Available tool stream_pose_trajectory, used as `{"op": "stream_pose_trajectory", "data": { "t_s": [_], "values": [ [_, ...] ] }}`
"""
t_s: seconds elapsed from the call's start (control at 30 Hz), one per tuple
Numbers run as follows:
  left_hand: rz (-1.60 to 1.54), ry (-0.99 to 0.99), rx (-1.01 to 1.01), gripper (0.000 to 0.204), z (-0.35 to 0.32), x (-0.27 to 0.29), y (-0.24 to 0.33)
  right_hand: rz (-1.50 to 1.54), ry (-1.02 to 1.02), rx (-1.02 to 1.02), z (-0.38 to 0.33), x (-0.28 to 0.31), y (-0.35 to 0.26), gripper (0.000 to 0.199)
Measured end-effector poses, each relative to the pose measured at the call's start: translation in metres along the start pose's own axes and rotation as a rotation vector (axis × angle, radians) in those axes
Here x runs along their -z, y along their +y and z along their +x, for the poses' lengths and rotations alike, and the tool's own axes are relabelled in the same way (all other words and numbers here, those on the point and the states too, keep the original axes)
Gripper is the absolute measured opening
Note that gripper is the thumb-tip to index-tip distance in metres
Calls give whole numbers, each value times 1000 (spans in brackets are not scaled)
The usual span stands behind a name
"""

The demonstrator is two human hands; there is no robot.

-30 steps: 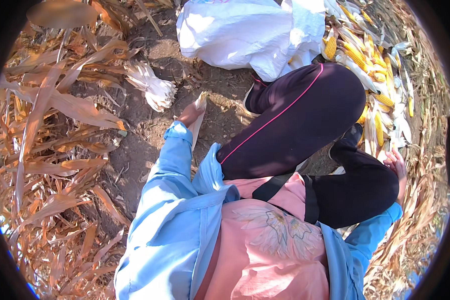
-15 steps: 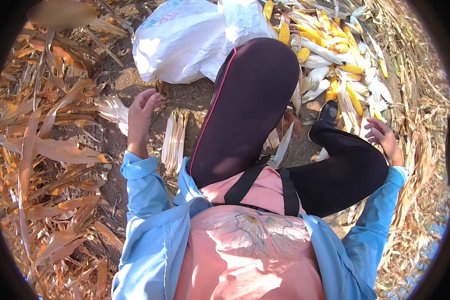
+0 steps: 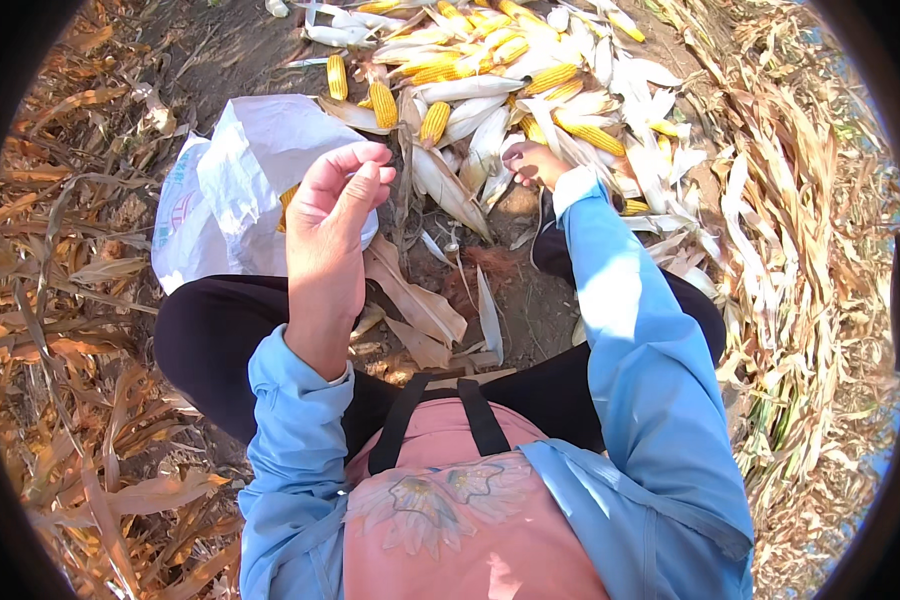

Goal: The person sits on the ground in a cornfield and husks corn cobs by hand, removing the dried husks and placing the cleaned cobs into a white bag. The person repeatedly picks up cobs, strips the husks, and deposits the cleaned corn into the bag.

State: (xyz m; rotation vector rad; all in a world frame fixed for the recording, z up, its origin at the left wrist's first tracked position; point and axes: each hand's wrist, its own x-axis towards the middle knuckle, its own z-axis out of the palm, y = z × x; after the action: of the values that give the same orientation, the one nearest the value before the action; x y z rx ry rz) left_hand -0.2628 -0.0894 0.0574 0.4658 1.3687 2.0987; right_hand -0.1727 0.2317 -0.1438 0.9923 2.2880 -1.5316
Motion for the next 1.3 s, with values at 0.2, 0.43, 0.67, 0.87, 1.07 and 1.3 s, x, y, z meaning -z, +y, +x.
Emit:
{"op": "stream_pose_trajectory", "data": {
  "t_s": [0.2,0.43,0.67,0.87,1.07,1.3],
  "values": [
    [-110,291,496,14,4,45,-106,-95,276,94,39,-130,62,30],
    [-5,221,471,13,13,55,-132,-379,567,202,57,-178,56,49],
    [-30,243,661,14,11,60,-164,-511,456,70,63,-173,31,49],
    [5,196,716,15,16,64,-191,-433,320,-7,53,-179,49,64],
    [115,165,677,19,15,77,-214,-234,20,-11,36,-155,57,61],
    [253,232,494,63,31,65,-243,49,3,242,-3,-140,28,57]
  ]
}}
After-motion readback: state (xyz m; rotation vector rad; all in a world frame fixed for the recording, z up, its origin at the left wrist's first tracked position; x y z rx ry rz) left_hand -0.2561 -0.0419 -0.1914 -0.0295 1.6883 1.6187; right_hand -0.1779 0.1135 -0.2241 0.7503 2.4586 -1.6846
